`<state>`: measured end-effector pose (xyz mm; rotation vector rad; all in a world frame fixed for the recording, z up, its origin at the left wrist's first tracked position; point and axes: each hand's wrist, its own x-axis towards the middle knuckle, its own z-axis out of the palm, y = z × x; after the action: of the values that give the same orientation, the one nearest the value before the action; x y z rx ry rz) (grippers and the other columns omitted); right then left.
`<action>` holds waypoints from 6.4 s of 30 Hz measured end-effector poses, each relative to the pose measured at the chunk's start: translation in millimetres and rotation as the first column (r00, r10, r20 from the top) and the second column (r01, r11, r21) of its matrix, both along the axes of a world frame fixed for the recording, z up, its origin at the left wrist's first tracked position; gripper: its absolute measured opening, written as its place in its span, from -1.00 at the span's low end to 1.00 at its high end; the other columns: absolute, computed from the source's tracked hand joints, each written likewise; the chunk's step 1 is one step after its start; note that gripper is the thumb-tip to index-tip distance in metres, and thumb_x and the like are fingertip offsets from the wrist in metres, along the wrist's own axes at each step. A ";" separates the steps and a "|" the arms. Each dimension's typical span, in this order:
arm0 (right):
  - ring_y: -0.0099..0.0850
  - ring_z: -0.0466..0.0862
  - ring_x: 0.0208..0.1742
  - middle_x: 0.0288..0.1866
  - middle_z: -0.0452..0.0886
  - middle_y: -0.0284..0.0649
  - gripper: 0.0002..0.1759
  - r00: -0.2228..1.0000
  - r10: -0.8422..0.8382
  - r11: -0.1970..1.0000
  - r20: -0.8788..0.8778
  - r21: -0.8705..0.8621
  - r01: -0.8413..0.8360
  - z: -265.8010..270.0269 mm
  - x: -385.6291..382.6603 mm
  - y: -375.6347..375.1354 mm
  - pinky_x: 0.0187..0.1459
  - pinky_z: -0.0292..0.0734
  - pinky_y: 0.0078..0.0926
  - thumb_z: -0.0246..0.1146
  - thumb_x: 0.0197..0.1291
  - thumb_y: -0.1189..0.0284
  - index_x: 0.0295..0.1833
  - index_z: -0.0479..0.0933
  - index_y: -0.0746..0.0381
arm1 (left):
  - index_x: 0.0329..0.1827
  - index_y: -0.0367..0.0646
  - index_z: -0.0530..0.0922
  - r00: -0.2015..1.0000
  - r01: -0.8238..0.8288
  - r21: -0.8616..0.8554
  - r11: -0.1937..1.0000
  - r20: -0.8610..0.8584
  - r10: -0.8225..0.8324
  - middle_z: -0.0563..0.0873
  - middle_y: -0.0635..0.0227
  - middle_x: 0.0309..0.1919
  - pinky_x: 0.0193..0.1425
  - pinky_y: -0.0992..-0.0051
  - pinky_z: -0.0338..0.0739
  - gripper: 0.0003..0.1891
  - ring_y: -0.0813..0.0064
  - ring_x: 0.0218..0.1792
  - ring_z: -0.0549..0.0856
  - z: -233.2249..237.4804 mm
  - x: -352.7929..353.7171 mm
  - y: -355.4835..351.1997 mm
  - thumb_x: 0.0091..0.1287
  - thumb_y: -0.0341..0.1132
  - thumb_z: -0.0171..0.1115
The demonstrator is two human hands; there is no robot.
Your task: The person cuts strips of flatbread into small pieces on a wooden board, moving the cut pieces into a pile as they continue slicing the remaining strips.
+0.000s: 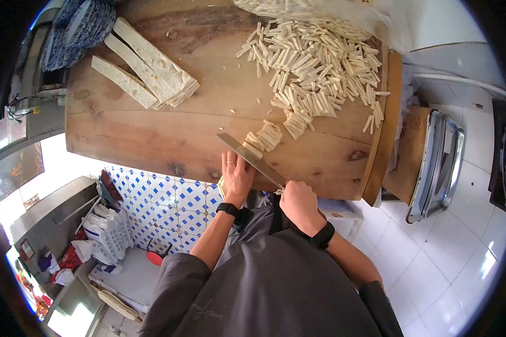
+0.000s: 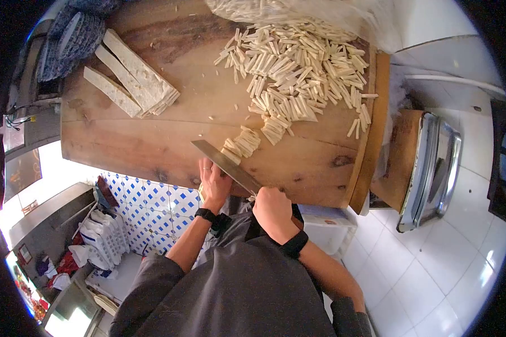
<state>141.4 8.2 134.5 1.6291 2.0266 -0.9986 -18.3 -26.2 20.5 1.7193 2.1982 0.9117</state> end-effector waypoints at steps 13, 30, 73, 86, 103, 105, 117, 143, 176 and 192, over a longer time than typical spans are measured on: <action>0.06 0.71 -0.24 -0.32 0.67 0.08 -0.88 0.998 0.040 0.998 0.038 -0.045 -0.038 -36.1 -48.9 39.2 -0.20 0.64 -0.07 0.28 0.04 0.47 -0.34 0.57 0.32 | -0.30 -0.19 0.54 0.993 -0.009 -0.056 0.998 0.117 0.015 0.46 0.20 -0.34 -0.27 0.19 0.44 -0.75 0.12 -0.30 0.48 -0.9 -2.6 -0.9 -0.08 -0.49 0.36; 0.16 0.66 -0.27 -0.38 0.63 0.21 -0.72 0.975 -0.221 0.974 -0.036 0.030 0.223 -39.4 14.8 25.0 -0.24 0.57 0.04 0.30 0.10 0.36 -0.40 0.55 0.41 | -0.41 -0.17 0.49 0.997 -0.083 0.037 0.996 0.014 0.082 0.45 0.18 -0.37 -0.25 0.17 0.45 -0.84 0.10 -0.30 0.48 -1.9 0.8 4.2 0.06 -0.46 0.35; 0.07 0.71 -0.19 -0.32 0.67 0.13 -0.89 0.997 -0.027 0.989 0.070 -0.140 0.036 -2.8 -22.7 20.4 -0.19 0.64 -0.04 0.25 0.05 0.52 -0.34 0.59 0.36 | -0.39 -0.23 0.43 0.983 -0.075 -0.009 0.997 0.169 0.076 0.42 0.14 -0.36 -0.21 0.16 0.41 -0.76 0.05 -0.27 0.44 -3.0 -4.8 -1.8 -0.10 -0.55 0.32; 0.06 0.71 -0.24 -0.34 0.67 0.09 -0.89 0.998 0.054 0.999 0.010 0.002 -0.054 -50.8 -77.4 32.3 -0.23 0.64 -0.04 0.28 0.01 0.49 -0.38 0.59 0.32 | -0.37 -0.22 0.47 0.983 -0.026 0.006 1.000 0.181 0.024 0.42 0.14 -0.33 -0.27 0.17 0.41 -0.78 0.06 -0.30 0.45 -6.1 -7.1 0.3 -0.09 -0.54 0.28; 0.06 0.70 -0.36 -0.47 0.63 0.15 -0.80 0.994 -0.075 0.981 -0.083 0.175 0.089 -31.4 8.9 6.0 -0.31 0.63 -0.05 0.28 0.04 0.43 -0.46 0.60 0.37 | -0.16 -0.13 0.58 0.988 -0.129 -0.058 0.990 0.081 0.134 0.56 0.17 -0.16 -0.09 0.17 0.52 -0.80 0.07 -0.14 0.52 9.7 5.7 -15.7 0.15 -0.46 0.32; 0.07 0.71 -0.33 -0.45 0.65 0.11 -0.79 0.995 -0.076 0.988 -0.061 0.127 0.083 -19.9 7.2 -3.5 -0.27 0.65 -0.07 0.28 0.07 0.40 -0.44 0.62 0.35 | -0.20 -0.16 0.55 0.991 -0.137 -0.008 0.991 0.008 0.137 0.55 0.16 -0.18 -0.07 0.16 0.50 -0.82 0.07 -0.16 0.51 8.0 5.8 -13.7 0.14 -0.46 0.33; 0.06 0.71 -0.29 -0.41 0.66 0.11 -0.82 0.999 -0.021 0.996 -0.048 0.084 0.025 -10.2 4.4 -20.5 -0.23 0.64 -0.07 0.31 0.04 0.42 -0.40 0.61 0.35 | -0.25 -0.22 0.48 0.993 -0.118 -0.058 0.991 -0.003 0.118 0.50 0.15 -0.19 -0.07 0.14 0.49 -0.79 0.03 -0.12 0.48 12.4 5.2 -15.8 0.07 -0.49 0.30; 0.12 0.69 -0.23 -0.35 0.66 0.16 -0.88 0.995 0.041 0.990 0.093 -0.137 -0.028 -14.8 -43.7 25.5 -0.18 0.62 -0.02 0.25 0.01 0.53 -0.38 0.59 0.40 | -0.23 -0.15 0.59 0.989 -0.101 -0.043 0.994 0.103 0.105 0.55 0.24 -0.26 -0.24 0.24 0.52 -0.75 0.14 -0.26 0.55 -4.0 -3.7 -18.2 0.01 -0.50 0.41; 0.04 0.72 -0.32 -0.43 0.66 0.11 -0.83 0.997 0.009 0.997 -0.072 0.071 -0.003 -6.7 9.7 -19.7 -0.27 0.66 -0.10 0.28 0.08 0.42 -0.41 0.59 0.34 | -0.26 -0.21 0.46 0.992 -0.122 -0.027 0.992 -0.043 0.120 0.47 0.10 -0.28 -0.12 0.12 0.47 -0.75 0.00 -0.19 0.46 1.5 2.5 -17.1 0.00 -0.52 0.29; 0.11 0.70 -0.19 -0.32 0.66 0.19 -0.86 1.000 -0.019 0.991 0.006 -0.136 0.020 -6.9 -16.6 3.9 -0.18 0.64 -0.04 0.23 0.06 0.51 -0.35 0.59 0.40 | -0.35 -0.21 0.47 0.970 -0.213 -0.084 0.973 0.101 0.221 0.50 0.13 -0.29 -0.15 0.17 0.48 -0.80 0.05 -0.22 0.51 -0.3 1.9 -19.5 0.03 -0.51 0.35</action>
<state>124.8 12.1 127.6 1.5811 1.8985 -1.1125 -16.4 -45.7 20.1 1.3811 2.3472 0.9370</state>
